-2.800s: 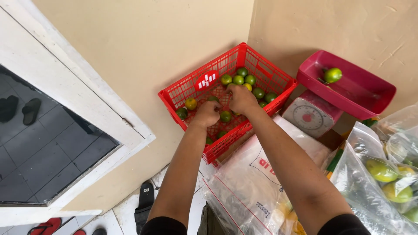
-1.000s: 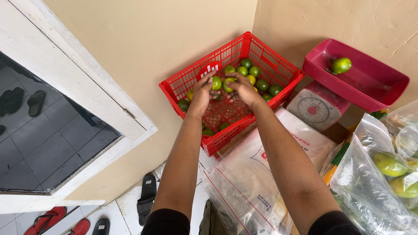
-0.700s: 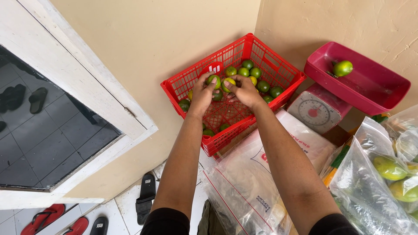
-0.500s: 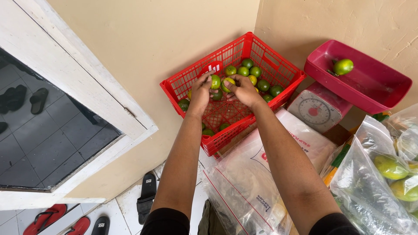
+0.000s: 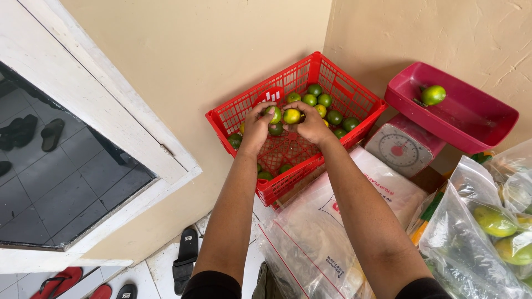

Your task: The person picks through limes in a crate by hand, placing selected fruit into a tray for weighing, and handles large plastic bags.

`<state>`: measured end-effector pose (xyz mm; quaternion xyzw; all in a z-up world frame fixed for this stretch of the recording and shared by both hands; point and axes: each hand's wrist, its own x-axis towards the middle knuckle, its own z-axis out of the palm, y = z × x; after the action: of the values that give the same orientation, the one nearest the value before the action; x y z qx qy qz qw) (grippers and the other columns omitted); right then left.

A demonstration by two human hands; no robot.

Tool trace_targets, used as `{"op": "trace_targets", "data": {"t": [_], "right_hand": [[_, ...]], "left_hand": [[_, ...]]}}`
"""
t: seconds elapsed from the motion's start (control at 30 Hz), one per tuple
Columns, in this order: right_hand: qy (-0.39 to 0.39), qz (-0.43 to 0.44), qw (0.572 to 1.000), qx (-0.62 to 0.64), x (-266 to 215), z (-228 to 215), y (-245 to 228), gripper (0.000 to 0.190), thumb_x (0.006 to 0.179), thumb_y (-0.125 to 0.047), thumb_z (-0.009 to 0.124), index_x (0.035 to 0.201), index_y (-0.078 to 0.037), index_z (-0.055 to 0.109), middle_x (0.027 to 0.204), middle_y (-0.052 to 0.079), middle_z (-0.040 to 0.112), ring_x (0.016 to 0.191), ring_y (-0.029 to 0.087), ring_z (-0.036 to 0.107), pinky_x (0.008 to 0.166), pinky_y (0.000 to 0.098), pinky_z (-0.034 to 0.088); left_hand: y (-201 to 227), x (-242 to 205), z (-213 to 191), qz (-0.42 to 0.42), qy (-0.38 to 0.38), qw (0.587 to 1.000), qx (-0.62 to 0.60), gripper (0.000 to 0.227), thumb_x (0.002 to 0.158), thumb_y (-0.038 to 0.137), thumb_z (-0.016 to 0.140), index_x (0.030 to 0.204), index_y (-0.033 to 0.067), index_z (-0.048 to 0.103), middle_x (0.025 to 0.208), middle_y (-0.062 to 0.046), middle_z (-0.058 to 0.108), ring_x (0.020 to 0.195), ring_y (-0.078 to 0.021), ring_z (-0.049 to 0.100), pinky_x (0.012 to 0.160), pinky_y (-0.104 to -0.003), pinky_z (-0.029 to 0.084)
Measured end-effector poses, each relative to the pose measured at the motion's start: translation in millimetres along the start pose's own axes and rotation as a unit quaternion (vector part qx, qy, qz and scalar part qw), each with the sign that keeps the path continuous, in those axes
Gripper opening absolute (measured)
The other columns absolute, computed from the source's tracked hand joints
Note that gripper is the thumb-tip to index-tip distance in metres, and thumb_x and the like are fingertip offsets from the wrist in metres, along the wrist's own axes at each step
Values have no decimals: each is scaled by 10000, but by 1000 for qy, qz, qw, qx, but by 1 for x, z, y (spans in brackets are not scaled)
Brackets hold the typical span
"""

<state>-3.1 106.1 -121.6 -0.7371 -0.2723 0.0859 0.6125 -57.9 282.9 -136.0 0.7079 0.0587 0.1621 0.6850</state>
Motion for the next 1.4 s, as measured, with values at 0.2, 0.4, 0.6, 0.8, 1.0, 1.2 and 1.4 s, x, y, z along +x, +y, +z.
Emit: {"op": "trace_targets", "data": {"t": [0.2, 0.4, 0.6, 0.8, 1.0, 1.2, 1.4], "right_hand": [[-19, 67, 997, 33, -13, 0, -24, 475, 884, 1, 727, 1333, -105, 616, 1149, 202, 650, 990, 300, 714, 616, 350, 655], [-11, 55, 998, 16, -8, 1, -24, 288, 1027, -195, 599, 1269, -87, 711, 993, 180, 677, 847, 238, 701, 662, 355, 614], [15, 39, 999, 7, 3, -7, 10, 676, 808, -84, 891, 1356, -15, 499, 1338, 306, 567, 1249, 481, 589, 1026, 552, 518], [22, 19, 999, -23, -7, -6, -6, 483, 749, -21, 903, 1191, -42, 711, 1115, 236, 704, 1130, 388, 660, 946, 482, 557], [11, 48, 998, -33, 0, -7, 2, 597, 789, -78, 887, 1321, -66, 616, 1179, 252, 678, 1060, 410, 690, 892, 490, 567], [2, 81, 995, -67, -5, -2, -8, 496, 805, -141, 878, 1250, -101, 662, 1173, 202, 713, 1054, 350, 712, 898, 458, 572], [19, 83, 993, -77, -8, 0, -12, 503, 885, -189, 814, 1346, -146, 618, 1127, 169, 718, 1006, 286, 717, 865, 437, 580]], "left_hand": [[17, -13, 0, 12, -12, 1000, 6, 273, 1080, 202, 536, 1296, 152, 695, 1168, -180, 596, 1018, -241, 643, 779, -315, 622], [15, -12, 1, 1, -22, 1000, 5, 320, 1118, 216, 433, 1310, 137, 677, 1189, -184, 590, 1063, -233, 596, 787, -314, 630], [14, -16, 0, -24, -43, 997, 53, 353, 1107, 169, 385, 1313, 121, 667, 1224, -204, 584, 1130, -259, 530, 884, -371, 589], [-25, -10, -8, -67, -69, 971, 220, 353, 1086, 210, 408, 1295, 189, 691, 1241, -157, 640, 1216, -297, 600, 953, -424, 561], [-9, -23, -9, -173, -174, 884, 399, 352, 995, 143, 466, 1299, 89, 635, 1188, -165, 659, 1140, -315, 637, 908, -438, 565], [-36, -8, -8, -201, -220, 848, 439, 364, 956, 150, 543, 1286, 71, 675, 1211, -161, 695, 1152, -315, 655, 912, -452, 575], [19, -27, 2, -96, -132, 951, 261, 420, 1089, 282, 368, 1350, 28, 577, 1219, -231, 648, 1202, -380, 625, 998, -486, 527]]}}
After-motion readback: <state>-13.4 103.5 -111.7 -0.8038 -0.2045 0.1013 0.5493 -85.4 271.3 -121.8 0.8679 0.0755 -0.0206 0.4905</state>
